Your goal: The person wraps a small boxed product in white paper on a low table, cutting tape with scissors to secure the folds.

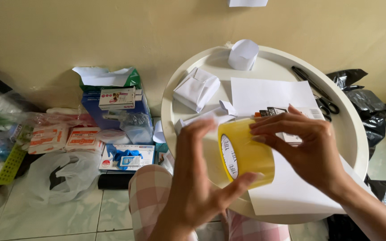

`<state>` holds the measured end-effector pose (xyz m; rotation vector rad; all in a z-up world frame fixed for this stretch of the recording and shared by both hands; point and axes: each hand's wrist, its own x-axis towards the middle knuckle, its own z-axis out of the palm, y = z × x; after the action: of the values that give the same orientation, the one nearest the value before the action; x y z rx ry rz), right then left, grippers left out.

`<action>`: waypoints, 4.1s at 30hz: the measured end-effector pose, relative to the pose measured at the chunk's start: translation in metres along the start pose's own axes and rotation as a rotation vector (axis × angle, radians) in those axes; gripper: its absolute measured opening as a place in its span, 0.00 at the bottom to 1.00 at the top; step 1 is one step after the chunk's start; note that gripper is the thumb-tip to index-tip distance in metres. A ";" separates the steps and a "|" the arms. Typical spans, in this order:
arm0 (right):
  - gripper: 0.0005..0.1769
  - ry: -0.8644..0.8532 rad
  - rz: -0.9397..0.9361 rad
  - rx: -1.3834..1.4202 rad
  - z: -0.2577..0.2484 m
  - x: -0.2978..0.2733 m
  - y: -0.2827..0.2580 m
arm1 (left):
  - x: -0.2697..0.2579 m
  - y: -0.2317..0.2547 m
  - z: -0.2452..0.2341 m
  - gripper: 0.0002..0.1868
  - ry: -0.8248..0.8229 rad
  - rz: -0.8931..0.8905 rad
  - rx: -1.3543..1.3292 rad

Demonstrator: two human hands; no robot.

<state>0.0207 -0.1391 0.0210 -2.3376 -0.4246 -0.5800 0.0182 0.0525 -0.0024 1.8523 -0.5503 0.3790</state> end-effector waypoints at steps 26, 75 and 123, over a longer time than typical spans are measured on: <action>0.26 -0.433 0.088 0.309 -0.023 0.017 0.000 | 0.005 -0.007 0.037 0.48 -0.045 -0.042 -0.031; 0.08 -0.022 -0.269 -0.200 -0.005 -0.004 -0.022 | 0.018 -0.012 0.031 0.37 -0.085 0.054 -0.003; 0.40 -0.161 0.064 0.452 -0.035 0.005 0.007 | 0.022 -0.004 0.034 0.42 -0.292 0.024 0.103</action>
<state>0.0176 -0.1669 0.0429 -1.9583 -0.4958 -0.2330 0.0387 0.0180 -0.0056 2.0165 -0.7635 0.1548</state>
